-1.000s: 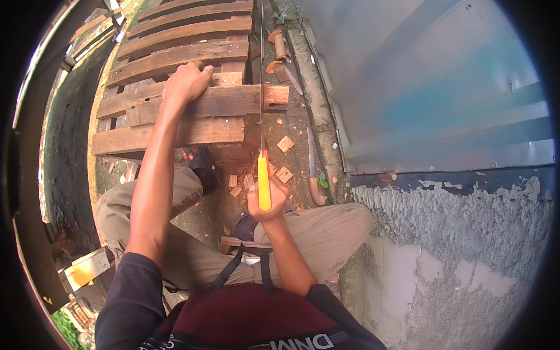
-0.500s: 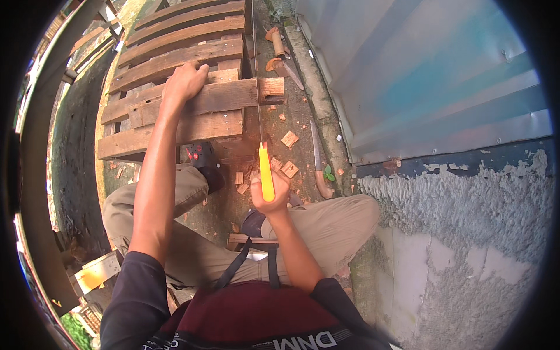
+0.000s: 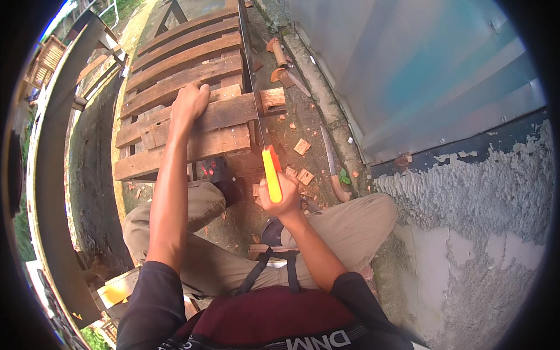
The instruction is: The person sits on the ground and uses a hand saw to cut a wooden pallet. They then use a hammer to pry apart the slats and remove nails. The person also uses a metal rod to split small pieces of wood.
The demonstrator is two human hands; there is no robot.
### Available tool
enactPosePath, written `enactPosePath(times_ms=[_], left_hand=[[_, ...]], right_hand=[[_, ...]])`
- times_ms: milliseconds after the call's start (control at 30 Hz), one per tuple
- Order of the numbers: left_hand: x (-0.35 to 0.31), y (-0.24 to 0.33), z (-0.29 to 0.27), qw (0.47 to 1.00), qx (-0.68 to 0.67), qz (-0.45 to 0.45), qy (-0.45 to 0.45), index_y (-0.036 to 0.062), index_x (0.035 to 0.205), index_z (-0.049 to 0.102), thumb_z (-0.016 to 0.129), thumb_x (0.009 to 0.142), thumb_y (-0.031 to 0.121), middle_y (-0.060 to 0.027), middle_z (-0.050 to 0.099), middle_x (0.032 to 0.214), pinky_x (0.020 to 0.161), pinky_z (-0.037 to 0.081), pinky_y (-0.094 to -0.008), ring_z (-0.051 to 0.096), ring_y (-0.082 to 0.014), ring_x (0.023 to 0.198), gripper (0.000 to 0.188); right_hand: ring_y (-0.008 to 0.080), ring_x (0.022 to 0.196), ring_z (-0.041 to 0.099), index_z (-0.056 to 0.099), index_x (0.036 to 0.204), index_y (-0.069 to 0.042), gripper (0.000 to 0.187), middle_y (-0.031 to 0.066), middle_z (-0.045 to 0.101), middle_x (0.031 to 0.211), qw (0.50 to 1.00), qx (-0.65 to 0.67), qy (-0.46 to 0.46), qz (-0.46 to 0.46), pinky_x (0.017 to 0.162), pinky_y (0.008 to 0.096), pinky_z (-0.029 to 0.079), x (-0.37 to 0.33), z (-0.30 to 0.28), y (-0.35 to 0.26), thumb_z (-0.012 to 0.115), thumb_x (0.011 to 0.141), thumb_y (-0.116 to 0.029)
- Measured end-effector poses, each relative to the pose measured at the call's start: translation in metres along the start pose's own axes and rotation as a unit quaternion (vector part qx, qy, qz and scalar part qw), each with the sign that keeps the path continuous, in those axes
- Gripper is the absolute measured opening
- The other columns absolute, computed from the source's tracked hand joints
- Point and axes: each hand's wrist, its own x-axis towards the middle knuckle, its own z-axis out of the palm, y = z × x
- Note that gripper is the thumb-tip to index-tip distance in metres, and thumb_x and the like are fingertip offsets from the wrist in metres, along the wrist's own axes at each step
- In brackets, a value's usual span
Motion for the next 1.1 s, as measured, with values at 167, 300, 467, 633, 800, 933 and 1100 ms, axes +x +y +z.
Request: enactPosePath(times_ms=[167, 300, 467, 633, 800, 933, 1100], left_hand=[[0.015, -0.014, 0.002, 1.0, -0.006, -0.015, 0.023, 0.0019, 0.122, 0.071, 0.05, 0.09, 0.04, -0.0315, 0.067, 0.124, 0.106, 0.046, -0.051, 0.063, -0.0458, 0.121, 0.054], [0.002, -0.018, 0.008, 0.994, -0.019, 0.015, 0.11, 0.0023, 0.109, 0.076, 0.052, 0.089, 0.039, -0.0286, 0.072, 0.109, 0.096, 0.052, -0.0503, 0.069, -0.0443, 0.106, 0.048], [-0.007, -0.018, 0.015, 0.963, -0.076, 0.082, 0.246, 0.0014, 0.095, 0.074, 0.058, 0.091, 0.035, -0.0262, 0.073, 0.094, 0.083, 0.054, -0.0504, 0.07, -0.0451, 0.092, 0.037], [-0.019, -0.014, 0.027, 0.937, -0.134, 0.249, 0.204, 0.0035, 0.103, 0.071, 0.065, 0.093, 0.048, -0.0209, 0.073, 0.096, 0.086, 0.053, -0.0469, 0.07, -0.0389, 0.096, 0.046], [-0.06, 0.031, 0.048, 0.879, 0.077, 0.446, 0.151, 0.0006, 0.127, 0.062, 0.083, 0.068, 0.067, -0.0192, 0.066, 0.121, 0.102, 0.046, -0.0454, 0.062, -0.0348, 0.116, 0.091], [-0.039, 0.03, 0.02, 0.905, 0.028, 0.423, 0.021, -0.002, 0.125, 0.065, 0.089, 0.066, 0.06, -0.0228, 0.067, 0.122, 0.103, 0.049, -0.0451, 0.061, -0.0382, 0.12, 0.089], [-0.075, 0.063, -0.069, 0.908, -0.131, 0.395, -0.053, -0.0061, 0.123, 0.068, 0.088, 0.074, 0.049, -0.022, 0.074, 0.107, 0.092, 0.054, -0.0392, 0.071, -0.0276, 0.103, 0.076]], right_hand=[[0.034, 0.056, 0.062, 0.062, 0.08, 0.001, 0.009, 0.0151, 0.059, 0.068, 0.997, 0.013, -0.079, 0.018, 0.054, 0.0417, 0.051, -0.157, -0.072, -0.027, 0.062, 0.071, 0.0], [0.0327, 0.052, 0.058, 0.056, 0.073, -0.001, 0.006, 0.0131, 0.055, 0.064, 0.993, 0.008, -0.084, 0.078, 0.052, 0.041, 0.05, -0.155, -0.115, -0.07, 0.062, 0.073, 0.0], [0.0316, 0.05, 0.056, 0.054, 0.071, -0.001, 0.01, 0.0127, 0.053, 0.062, 0.99, 0.058, -0.044, 0.122, 0.05, 0.041, 0.049, -0.173, -0.109, -0.094, 0.063, 0.074, -0.002], [0.0323, 0.051, 0.056, 0.055, 0.071, -0.001, 0.009, 0.0123, 0.053, 0.063, 0.999, -0.014, -0.024, 0.033, 0.051, 0.0422, 0.049, -0.204, -0.142, -0.095, 0.06, 0.077, -0.006], [0.0354, 0.059, 0.068, 0.059, 0.078, -0.001, 0.012, 0.0153, 0.06, 0.061, 0.981, -0.041, 0.024, 0.19, 0.055, 0.0421, 0.051, -0.117, -0.134, -0.051, 0.068, 0.083, -0.007], [0.0431, 0.073, 0.07, 0.067, 0.085, 0.0, 0.021, 0.024, 0.069, 0.077, 0.977, -0.171, -0.018, 0.128, 0.068, 0.0497, 0.056, -0.032, -0.112, 0.028, 0.071, 0.083, -0.021], [0.0409, 0.079, 0.071, 0.067, 0.095, -0.001, 0.032, 0.0216, 0.072, 0.082, 0.924, -0.333, -0.153, 0.106, 0.072, 0.051, 0.057, -0.008, -0.088, 0.124, 0.08, 0.08, -0.025]])
